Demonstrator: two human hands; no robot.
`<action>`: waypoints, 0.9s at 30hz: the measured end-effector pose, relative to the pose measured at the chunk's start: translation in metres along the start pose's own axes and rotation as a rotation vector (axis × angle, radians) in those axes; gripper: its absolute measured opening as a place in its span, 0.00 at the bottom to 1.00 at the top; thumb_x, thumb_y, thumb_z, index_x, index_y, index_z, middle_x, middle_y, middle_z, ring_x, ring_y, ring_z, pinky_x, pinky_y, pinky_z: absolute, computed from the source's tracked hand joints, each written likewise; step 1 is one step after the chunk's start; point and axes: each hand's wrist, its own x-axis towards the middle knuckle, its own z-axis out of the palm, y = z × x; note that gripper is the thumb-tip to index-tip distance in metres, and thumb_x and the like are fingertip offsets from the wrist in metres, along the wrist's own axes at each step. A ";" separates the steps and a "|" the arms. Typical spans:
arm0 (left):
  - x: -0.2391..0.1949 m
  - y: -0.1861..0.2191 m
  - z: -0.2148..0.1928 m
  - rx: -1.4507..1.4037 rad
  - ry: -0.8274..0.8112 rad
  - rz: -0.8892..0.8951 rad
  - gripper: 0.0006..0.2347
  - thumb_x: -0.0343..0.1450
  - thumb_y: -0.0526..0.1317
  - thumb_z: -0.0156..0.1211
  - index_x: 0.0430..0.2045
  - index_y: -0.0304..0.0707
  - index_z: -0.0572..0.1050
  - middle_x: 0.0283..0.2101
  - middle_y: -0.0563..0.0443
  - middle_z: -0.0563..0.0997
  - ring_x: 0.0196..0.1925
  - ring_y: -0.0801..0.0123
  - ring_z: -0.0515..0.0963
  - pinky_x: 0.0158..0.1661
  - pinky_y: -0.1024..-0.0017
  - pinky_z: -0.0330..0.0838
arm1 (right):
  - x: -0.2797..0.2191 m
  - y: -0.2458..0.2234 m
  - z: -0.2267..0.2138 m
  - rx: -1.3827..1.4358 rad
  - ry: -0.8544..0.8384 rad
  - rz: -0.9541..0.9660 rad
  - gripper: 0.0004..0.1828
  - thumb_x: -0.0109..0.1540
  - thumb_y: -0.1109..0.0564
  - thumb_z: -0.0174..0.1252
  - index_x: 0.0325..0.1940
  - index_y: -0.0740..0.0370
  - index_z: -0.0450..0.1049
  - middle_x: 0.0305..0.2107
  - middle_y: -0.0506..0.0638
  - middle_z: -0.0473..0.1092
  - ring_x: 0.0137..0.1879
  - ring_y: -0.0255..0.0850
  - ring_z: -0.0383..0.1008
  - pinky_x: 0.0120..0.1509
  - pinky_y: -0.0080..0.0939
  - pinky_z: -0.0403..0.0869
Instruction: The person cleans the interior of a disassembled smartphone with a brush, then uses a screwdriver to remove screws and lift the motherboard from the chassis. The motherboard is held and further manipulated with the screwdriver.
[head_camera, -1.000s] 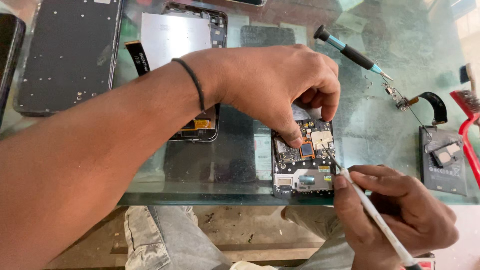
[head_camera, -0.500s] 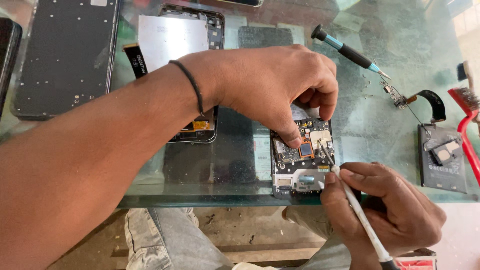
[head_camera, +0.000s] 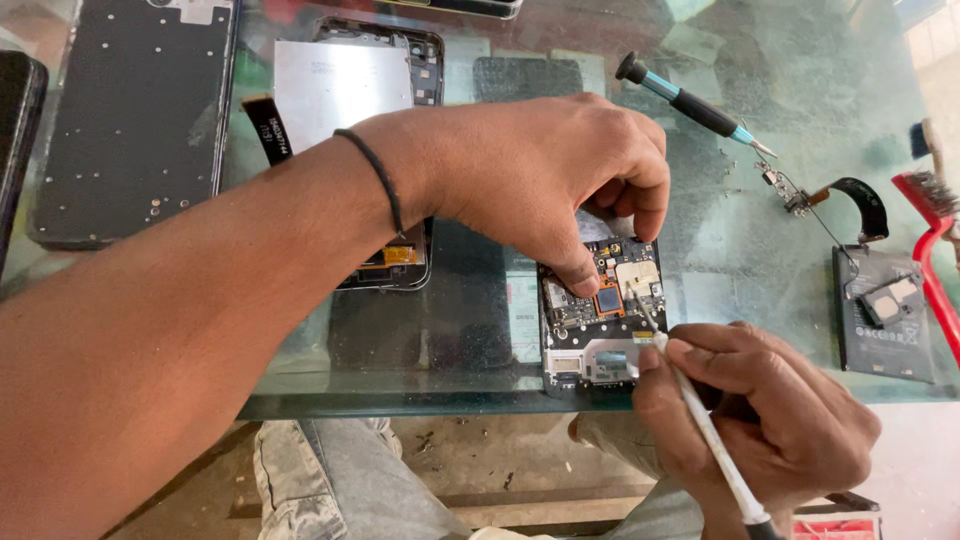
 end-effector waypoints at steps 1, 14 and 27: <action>0.000 0.000 0.000 0.003 0.003 0.012 0.20 0.52 0.41 0.83 0.34 0.41 0.82 0.38 0.57 0.79 0.41 0.70 0.81 0.41 0.71 0.77 | 0.000 0.001 0.001 -0.023 -0.019 0.004 0.10 0.50 0.68 0.72 0.27 0.71 0.75 0.27 0.60 0.77 0.30 0.38 0.80 0.31 0.32 0.72; 0.000 -0.003 -0.001 -0.005 0.009 0.063 0.20 0.53 0.40 0.83 0.35 0.39 0.81 0.39 0.56 0.78 0.41 0.69 0.81 0.42 0.71 0.78 | -0.013 0.010 0.002 0.092 0.148 0.164 0.09 0.60 0.69 0.69 0.31 0.71 0.74 0.33 0.60 0.78 0.33 0.32 0.77 0.40 0.27 0.73; 0.001 -0.002 0.000 -0.005 0.004 0.025 0.20 0.52 0.41 0.83 0.34 0.41 0.82 0.39 0.57 0.78 0.42 0.71 0.80 0.43 0.72 0.77 | -0.022 0.027 -0.001 0.142 0.153 0.061 0.10 0.61 0.67 0.70 0.32 0.72 0.74 0.32 0.61 0.77 0.32 0.34 0.79 0.36 0.28 0.75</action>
